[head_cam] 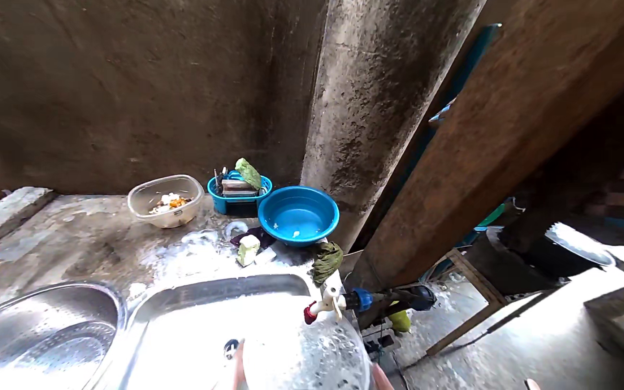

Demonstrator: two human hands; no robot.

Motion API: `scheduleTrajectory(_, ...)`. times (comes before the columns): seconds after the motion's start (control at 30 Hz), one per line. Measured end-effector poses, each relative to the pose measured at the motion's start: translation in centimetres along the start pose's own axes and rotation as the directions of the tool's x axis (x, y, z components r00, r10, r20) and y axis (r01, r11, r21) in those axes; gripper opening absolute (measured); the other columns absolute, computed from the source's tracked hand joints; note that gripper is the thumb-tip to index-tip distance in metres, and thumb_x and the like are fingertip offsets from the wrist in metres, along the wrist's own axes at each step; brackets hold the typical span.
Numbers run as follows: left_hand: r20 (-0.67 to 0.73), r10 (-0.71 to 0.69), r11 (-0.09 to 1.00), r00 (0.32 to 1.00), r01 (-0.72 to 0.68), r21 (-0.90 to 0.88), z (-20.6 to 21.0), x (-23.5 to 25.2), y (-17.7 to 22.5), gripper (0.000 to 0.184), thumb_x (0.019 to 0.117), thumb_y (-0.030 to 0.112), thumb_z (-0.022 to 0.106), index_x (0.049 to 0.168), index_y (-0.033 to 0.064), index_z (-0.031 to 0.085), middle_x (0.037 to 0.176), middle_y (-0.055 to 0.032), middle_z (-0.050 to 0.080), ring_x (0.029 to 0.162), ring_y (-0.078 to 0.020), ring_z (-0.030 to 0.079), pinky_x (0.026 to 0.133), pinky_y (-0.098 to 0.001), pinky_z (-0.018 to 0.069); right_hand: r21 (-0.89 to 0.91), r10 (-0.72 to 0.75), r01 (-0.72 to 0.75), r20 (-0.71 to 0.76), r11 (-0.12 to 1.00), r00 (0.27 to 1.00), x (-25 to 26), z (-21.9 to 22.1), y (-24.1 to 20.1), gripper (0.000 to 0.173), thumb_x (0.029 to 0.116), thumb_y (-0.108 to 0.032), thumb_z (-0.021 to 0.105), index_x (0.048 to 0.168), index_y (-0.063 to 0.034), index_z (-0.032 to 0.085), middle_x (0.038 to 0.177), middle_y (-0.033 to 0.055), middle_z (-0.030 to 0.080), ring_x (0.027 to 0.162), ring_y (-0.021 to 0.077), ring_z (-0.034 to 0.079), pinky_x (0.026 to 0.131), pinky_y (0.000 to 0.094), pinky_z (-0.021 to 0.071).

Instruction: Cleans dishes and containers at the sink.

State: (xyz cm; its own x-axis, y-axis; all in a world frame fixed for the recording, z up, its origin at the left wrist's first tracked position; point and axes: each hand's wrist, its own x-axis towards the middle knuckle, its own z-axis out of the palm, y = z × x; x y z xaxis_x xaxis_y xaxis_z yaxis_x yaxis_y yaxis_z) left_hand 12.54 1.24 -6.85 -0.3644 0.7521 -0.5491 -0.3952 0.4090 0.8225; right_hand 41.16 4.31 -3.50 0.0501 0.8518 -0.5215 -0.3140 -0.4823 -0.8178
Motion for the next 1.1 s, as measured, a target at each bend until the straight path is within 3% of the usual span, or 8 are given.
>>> scheduleTrajectory(0.23,-0.257,0.265,0.946,0.929,-0.301,-0.116,-3.2,4.5,6.6,0.046,0.1132,0.025,0.034,0.138,-0.0114,0.047,0.133,-0.0263,0.057,0.115,-0.0242,0.058,0.102,-0.0409,0.0465,-0.089,-0.088,0.085,-0.026,0.992,0.996,6.0,9.8,2.7,0.039,0.1123,-0.019,0.037,0.137,0.0084,0.050,0.124,0.0222,0.061,0.105,0.0213,0.061,0.090,0.0377,0.0511)
scheduleTrajectory(0.37,-0.420,0.548,0.825,0.723,-0.550,0.130,-5.5,9.6,8.0,0.034,0.1079,0.014,0.049,0.106,-0.0169,0.063,0.098,-0.0202,0.067,0.085,-0.0106,0.062,0.084,-0.0268,0.0518,-0.331,-0.220,0.249,0.121,0.910,0.968,8.1,13.4,2.5,0.039,0.1098,-0.007,0.034,0.140,0.0158,0.046,0.142,0.0325,0.051,0.133,0.0327,0.051,0.115,0.0418,0.0377)
scheduleTrajectory(0.43,-0.446,0.540,0.840,0.714,-0.495,0.224,-5.7,8.6,9.9,0.036,0.1081,0.012,0.049,0.107,-0.0214,0.063,0.103,-0.0296,0.066,0.093,-0.0195,0.061,0.092,-0.0336,0.0486,-0.420,-0.176,0.194,0.083,0.887,0.981,7.5,15.4,1.0,0.035,0.1089,-0.004,0.038,0.136,0.0147,0.050,0.135,0.0306,0.057,0.127,0.0306,0.056,0.111,0.0397,0.0403)
scheduleTrajectory(0.57,-0.509,0.518,0.837,0.687,-0.530,0.136,-6.2,7.5,8.6,0.040,0.1097,0.015,0.045,0.114,-0.0216,0.059,0.112,-0.0316,0.064,0.101,-0.0224,0.061,0.097,-0.0356,0.0480,-0.029,-0.184,0.186,0.057,0.982,0.981,7.5,16.9,1.3,0.033,0.1104,-0.006,0.025,0.129,0.0099,0.047,0.108,0.0158,0.054,0.095,0.0125,0.054,0.087,0.0255,0.0460)
scheduleTrajectory(0.67,-0.520,0.343,0.876,0.782,-0.466,-0.123,-6.5,7.2,5.2,0.045,0.1116,0.029,0.041,0.121,-0.0121,0.056,0.114,-0.0245,0.063,0.100,-0.0226,0.062,0.090,-0.0390,0.0518,-0.197,-0.111,0.109,0.002,0.974,0.994,7.4,16.7,0.4,0.035,0.1080,-0.002,0.036,0.137,0.0136,0.048,0.134,0.0289,0.055,0.121,0.0277,0.053,0.106,0.0395,0.0407)
scheduleTrajectory(0.83,-0.208,0.142,0.968,0.968,-0.092,0.235,-5.2,4.6,-1.4,0.044,0.1102,0.007,0.037,0.150,-0.0119,0.034,0.155,-0.0292,0.039,0.146,-0.0341,0.038,0.121,-0.0430,0.0292,-0.237,-0.094,0.092,-0.001,0.967,0.996,7.7,12.7,0.3,0.026,0.1097,-0.010,0.042,0.113,0.0093,0.059,0.082,0.0091,0.055,0.068,0.0105,0.050,0.064,0.0261,0.0453)
scheduleTrajectory(0.97,-0.053,0.208,0.944,0.977,-0.187,0.272,-2.1,9.8,-8.0,0.045,0.1032,0.007,0.050,0.142,-0.0141,0.044,0.144,-0.0327,0.048,0.136,-0.0369,0.047,0.115,-0.0456,0.0373,-0.020,-0.105,0.103,-0.138,0.994,0.985,7.1,8.6,-0.7,0.023,0.1094,-0.014,0.044,0.099,0.0023,0.056,0.063,-0.0023,0.048,0.048,0.0023,0.044,0.047,0.0182,0.0401)
scheduleTrajectory(1.1,0.179,0.027,0.874,0.983,-0.111,0.474,3.5,3.9,-1.1,0.040,0.1070,0.001,0.041,0.144,-0.0140,0.043,0.150,-0.0264,0.047,0.140,-0.0260,0.045,0.116,-0.0323,0.0345,0.009,-0.217,0.228,-0.271,0.974,0.938,4.4,5.6,-2.1,0.025,0.1101,-0.014,0.042,0.105,0.0045,0.057,0.063,-0.0033,0.048,0.047,0.0006,0.044,0.046,0.0173,0.0402)
